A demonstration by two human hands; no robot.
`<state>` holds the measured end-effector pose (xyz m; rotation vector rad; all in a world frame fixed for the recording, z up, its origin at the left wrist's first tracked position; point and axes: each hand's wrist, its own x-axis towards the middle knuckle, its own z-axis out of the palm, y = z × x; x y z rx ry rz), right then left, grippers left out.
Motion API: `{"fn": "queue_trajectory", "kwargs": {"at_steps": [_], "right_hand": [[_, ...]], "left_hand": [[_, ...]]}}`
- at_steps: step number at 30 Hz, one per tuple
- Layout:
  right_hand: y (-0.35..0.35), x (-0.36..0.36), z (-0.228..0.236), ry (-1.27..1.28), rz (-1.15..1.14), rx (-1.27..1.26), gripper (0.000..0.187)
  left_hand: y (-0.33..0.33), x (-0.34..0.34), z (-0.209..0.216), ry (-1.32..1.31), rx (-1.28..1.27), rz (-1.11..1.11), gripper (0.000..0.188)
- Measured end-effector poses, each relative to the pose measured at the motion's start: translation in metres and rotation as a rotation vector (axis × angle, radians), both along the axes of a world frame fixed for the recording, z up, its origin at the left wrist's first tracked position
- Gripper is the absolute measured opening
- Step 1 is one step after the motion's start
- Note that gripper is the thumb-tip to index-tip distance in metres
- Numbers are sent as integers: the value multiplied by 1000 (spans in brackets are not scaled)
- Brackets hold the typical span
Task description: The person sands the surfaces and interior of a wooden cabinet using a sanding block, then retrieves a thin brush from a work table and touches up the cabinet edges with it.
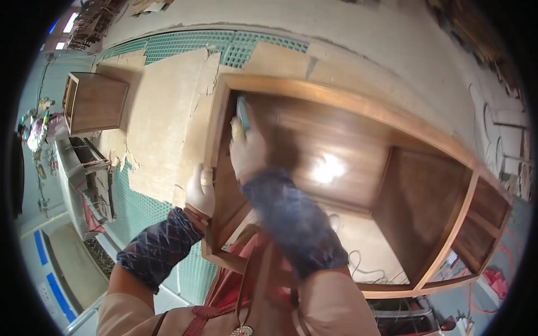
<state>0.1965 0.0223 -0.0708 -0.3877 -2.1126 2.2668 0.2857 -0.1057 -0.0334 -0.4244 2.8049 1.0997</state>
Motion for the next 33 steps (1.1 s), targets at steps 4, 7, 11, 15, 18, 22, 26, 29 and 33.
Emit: {"fn": "queue_trajectory", "kwargs": {"at_steps": [4,7,11,15,18,22,26,29,33], "right_hand": [[35,-36,69,814,153,956,41],[17,-98,47,722,609,1197,43],[-17,-49,46,861,814,1250,24],[-29,93,104,388,1322,727,32],[-34,135,114,-95,1300,256,32],[-56,84,140,-548,963,-40,33],[-45,-9,117,135,1140,700,37],[12,-100,84,673,634,1285,44],[73,-138,50,-31,593,1461,49]], "left_hand": [[1,-3,18,6,81,0,33],[0,-4,4,23,142,43,34],[-32,20,-15,-112,958,669,39],[-79,88,17,175,1123,529,75],[-124,128,82,46,1426,99,100],[-108,113,90,-83,1482,-105,80],[-120,76,68,100,1486,409,54],[-147,80,0,-351,1853,569,53],[-87,111,-42,-197,1426,-75,56]]}}
